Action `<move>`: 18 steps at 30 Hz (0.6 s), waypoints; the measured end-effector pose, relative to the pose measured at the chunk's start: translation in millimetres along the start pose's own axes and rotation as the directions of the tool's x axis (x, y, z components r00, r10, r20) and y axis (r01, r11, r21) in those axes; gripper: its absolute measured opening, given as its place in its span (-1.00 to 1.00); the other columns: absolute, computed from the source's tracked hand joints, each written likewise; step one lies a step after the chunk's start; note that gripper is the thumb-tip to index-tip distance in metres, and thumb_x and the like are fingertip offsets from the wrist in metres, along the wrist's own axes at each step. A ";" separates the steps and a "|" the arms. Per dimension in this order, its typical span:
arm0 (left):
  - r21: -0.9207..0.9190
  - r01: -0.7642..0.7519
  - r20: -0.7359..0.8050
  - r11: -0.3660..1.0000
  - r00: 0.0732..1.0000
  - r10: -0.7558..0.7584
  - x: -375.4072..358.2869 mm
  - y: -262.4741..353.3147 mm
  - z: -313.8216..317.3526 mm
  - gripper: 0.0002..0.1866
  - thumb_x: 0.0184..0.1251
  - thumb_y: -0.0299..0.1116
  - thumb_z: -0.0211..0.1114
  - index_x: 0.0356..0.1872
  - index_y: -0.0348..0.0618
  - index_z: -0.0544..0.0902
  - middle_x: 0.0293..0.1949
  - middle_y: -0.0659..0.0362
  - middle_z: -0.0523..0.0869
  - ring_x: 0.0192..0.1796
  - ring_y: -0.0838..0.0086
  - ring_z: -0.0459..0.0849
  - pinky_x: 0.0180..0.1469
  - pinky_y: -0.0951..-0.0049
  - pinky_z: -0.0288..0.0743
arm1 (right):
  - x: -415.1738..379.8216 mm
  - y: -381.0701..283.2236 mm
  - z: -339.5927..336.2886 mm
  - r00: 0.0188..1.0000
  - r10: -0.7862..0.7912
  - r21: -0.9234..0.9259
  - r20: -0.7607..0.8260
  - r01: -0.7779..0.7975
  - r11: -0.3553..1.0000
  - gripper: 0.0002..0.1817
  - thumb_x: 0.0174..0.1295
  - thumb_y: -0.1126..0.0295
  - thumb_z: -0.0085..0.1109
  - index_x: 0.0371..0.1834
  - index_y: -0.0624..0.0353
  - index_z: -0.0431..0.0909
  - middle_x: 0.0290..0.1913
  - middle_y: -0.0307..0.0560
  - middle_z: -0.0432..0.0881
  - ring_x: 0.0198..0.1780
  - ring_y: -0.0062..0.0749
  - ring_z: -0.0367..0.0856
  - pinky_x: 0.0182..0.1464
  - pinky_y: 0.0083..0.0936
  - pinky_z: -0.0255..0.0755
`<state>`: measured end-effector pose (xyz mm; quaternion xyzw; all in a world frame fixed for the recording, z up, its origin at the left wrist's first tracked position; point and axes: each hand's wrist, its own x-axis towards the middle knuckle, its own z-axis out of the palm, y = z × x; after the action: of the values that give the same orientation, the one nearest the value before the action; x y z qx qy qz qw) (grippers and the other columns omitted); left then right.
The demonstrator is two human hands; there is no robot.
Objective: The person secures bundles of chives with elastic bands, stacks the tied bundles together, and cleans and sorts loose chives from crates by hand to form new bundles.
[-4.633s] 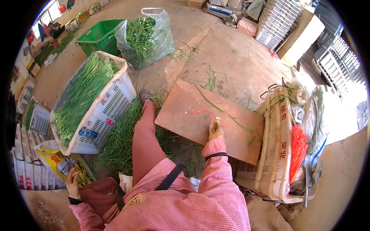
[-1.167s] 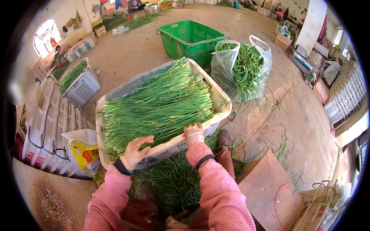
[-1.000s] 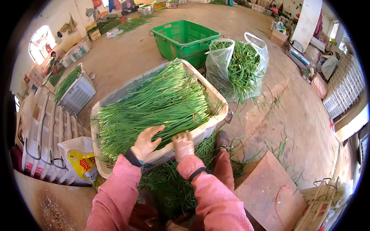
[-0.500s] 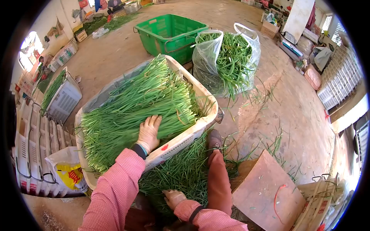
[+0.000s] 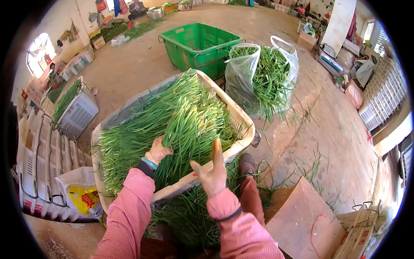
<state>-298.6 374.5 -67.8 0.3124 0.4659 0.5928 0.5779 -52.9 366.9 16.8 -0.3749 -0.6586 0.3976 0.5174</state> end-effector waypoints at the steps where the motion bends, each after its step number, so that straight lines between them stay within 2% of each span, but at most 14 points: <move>1: -0.033 -0.003 0.025 0.999 1.000 0.004 -7.5 2.5 9.0 -0.50 0.00 -0.69 0.09 0.07 -0.16 0.38 -0.14 0.13 0.52 -0.31 0.43 0.49 -0.32 0.38 0.43 | 18.4 15.0 15.1 1.000 0.003 0.016 -0.026 -0.003 1.000 -0.16 -0.01 0.44 0.26 0.30 0.30 -0.06 0.14 0.15 0.35 0.14 -0.18 0.38 0.16 -0.41 0.27; 2: -0.066 -0.004 0.049 0.998 0.999 0.007 -15.1 5.2 18.1 -0.45 -0.06 -0.71 0.11 0.09 -0.23 0.37 -0.16 0.11 0.54 -0.25 0.47 0.50 -0.27 0.40 0.43 | 33.0 24.5 29.0 0.999 0.008 0.033 -0.051 -0.006 0.999 -0.14 -0.01 0.45 0.27 0.31 0.28 -0.09 0.13 0.11 0.36 0.12 -0.19 0.40 0.14 -0.42 0.30; 3: 0.336 -0.176 0.028 0.925 0.984 0.177 -22.5 5.5 33.9 -0.41 -0.13 -0.68 0.18 0.08 -0.22 0.38 -0.12 0.10 0.54 -0.18 0.45 0.52 -0.20 0.43 0.44 | 42.7 20.9 41.1 0.999 0.005 0.039 -0.051 -0.003 0.999 -0.14 -0.01 0.45 0.27 0.31 0.28 -0.09 0.13 0.11 0.36 0.12 -0.19 0.40 0.14 -0.42 0.30; 4: 0.680 -0.291 0.075 0.673 0.940 0.331 -30.5 6.4 45.9 -0.38 -0.20 -0.66 0.24 0.07 -0.21 0.40 -0.07 0.08 0.54 -0.10 0.42 0.55 -0.13 0.45 0.45 | 49.4 17.0 53.5 0.974 0.219 0.363 -0.052 -0.186 0.913 -0.17 -0.03 0.49 0.28 0.29 0.26 -0.03 0.09 0.07 0.39 0.07 -0.23 0.43 0.09 -0.45 0.35; 5: 0.860 -0.323 0.147 0.394 0.898 0.415 -38.8 9.0 52.3 -0.33 -0.27 -0.54 0.32 0.07 -0.18 0.40 -0.01 0.07 0.51 0.05 0.34 0.50 0.05 0.48 0.36 | 52.6 15.2 60.7 0.910 0.415 0.642 0.017 -0.328 0.693 -0.20 -0.05 0.53 0.29 0.26 0.24 0.02 0.04 0.03 0.43 0.01 -0.27 0.47 0.04 -0.48 0.39; 6: 0.939 -0.313 0.240 0.140 0.891 0.386 -42.2 8.6 53.8 -0.23 -0.32 -0.41 0.36 0.13 -0.15 0.32 0.12 0.06 0.39 0.21 0.26 0.32 0.21 0.27 0.17 | 53.2 18.7 62.5 0.908 0.419 0.645 0.019 -0.331 0.689 -0.20 -0.05 0.53 0.29 0.26 0.24 0.02 0.04 0.03 0.43 0.01 -0.27 0.47 0.04 -0.48 0.39; 8: 0.967 -0.184 0.218 -0.173 0.955 0.203 -60.5 16.8 74.7 -0.04 -0.34 -0.27 0.40 0.25 -0.15 0.13 0.26 0.02 0.16 0.35 0.17 0.03 0.29 0.04 -0.09 | 53.5 29.6 57.7 0.857 0.512 0.709 -0.063 -0.322 0.627 -0.28 -0.10 0.64 0.27 0.18 0.21 0.14 -0.05 -0.04 0.48 -0.10 -0.35 0.51 -0.06 -0.54 0.46; 10: 0.975 -0.103 0.122 -0.197 0.989 0.085 -80.3 36.8 93.6 0.20 -0.43 -0.25 0.43 0.34 -0.13 -0.15 0.34 -0.05 -0.06 0.39 0.06 -0.23 0.31 -0.03 -0.29 | 43.7 21.4 38.9 0.824 0.567 0.728 -0.023 -0.374 0.574 -0.36 -0.10 0.71 0.22 0.12 0.21 0.22 -0.10 -0.05 0.52 -0.14 -0.38 0.53 -0.09 -0.55 0.47; 11: 0.985 -0.147 0.156 -0.096 0.983 0.095 -82.8 39.2 87.7 0.31 -0.48 -0.22 0.45 0.34 -0.12 -0.32 0.35 -0.08 -0.15 0.39 -0.02 -0.31 0.31 -0.04 -0.32 | 36.4 16.3 31.5 0.851 0.525 0.717 -0.017 -0.356 0.600 -0.38 -0.09 0.73 0.19 0.11 0.21 0.24 -0.11 -0.06 0.52 -0.15 -0.39 0.53 -0.10 -0.55 0.48; 12: 0.977 -0.207 0.211 -0.042 0.968 0.137 -87.6 56.0 87.3 0.35 -0.40 -0.08 0.48 0.33 -0.10 -0.40 0.37 -0.07 -0.18 0.40 0.05 -0.31 0.33 0.01 -0.31 | 27.7 14.3 25.7 0.872 0.489 0.705 -0.007 -0.342 0.621 -0.40 -0.08 0.74 0.17 0.09 0.21 0.26 -0.12 -0.06 0.52 -0.15 -0.40 0.53 -0.11 -0.55 0.48; 14: 0.778 -0.512 0.436 0.363 0.857 0.275 -77.7 72.7 77.6 0.34 -0.33 0.10 0.46 0.33 -0.10 -0.39 0.37 -0.06 -0.18 0.40 0.09 -0.28 0.34 0.09 -0.28 | 14.6 12.7 20.7 0.902 0.431 0.697 0.014 -0.318 0.643 -0.40 -0.08 0.74 0.16 0.10 0.21 0.27 -0.10 -0.07 0.51 -0.14 -0.41 0.53 -0.11 -0.56 0.49; 15: 0.736 -0.579 0.482 0.350 0.812 0.329 -72.2 79.9 84.3 0.28 -0.25 0.22 0.37 0.34 -0.04 -0.36 0.36 -0.05 -0.16 0.40 0.16 -0.21 0.35 0.16 -0.28 | 10.6 8.4 19.7 0.914 0.406 0.727 0.018 -0.291 0.622 -0.39 -0.08 0.74 0.17 0.11 0.21 0.26 -0.10 -0.08 0.51 -0.13 -0.42 0.52 -0.10 -0.57 0.48; 16: 0.739 -0.576 0.479 0.348 0.813 0.330 -67.9 77.0 85.2 0.28 -0.25 0.22 0.37 0.34 -0.04 -0.36 0.36 -0.05 -0.16 0.40 0.16 -0.21 0.35 0.16 -0.28 | 8.2 5.6 19.3 0.927 0.375 0.757 0.020 -0.259 0.600 -0.38 -0.09 0.75 0.17 0.12 0.21 0.25 -0.09 -0.09 0.51 -0.12 -0.42 0.52 -0.09 -0.58 0.48; 18: 0.788 -0.564 0.562 0.246 0.823 0.086 -56.5 66.4 86.4 0.25 -0.21 0.26 0.32 0.34 -0.12 -0.32 0.37 0.03 -0.12 0.40 0.20 -0.18 0.35 0.15 -0.31 | 2.7 -1.0 21.4 0.936 0.347 0.737 0.063 -0.278 0.616 -0.35 -0.08 0.66 0.23 0.16 0.20 0.22 -0.02 -0.08 0.46 -0.04 -0.42 0.48 -0.04 -0.54 0.46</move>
<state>-238.5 342.7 34.3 0.7931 0.5094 0.2415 0.2306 -74.3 366.1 15.6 -0.2601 -0.3442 0.6958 0.5743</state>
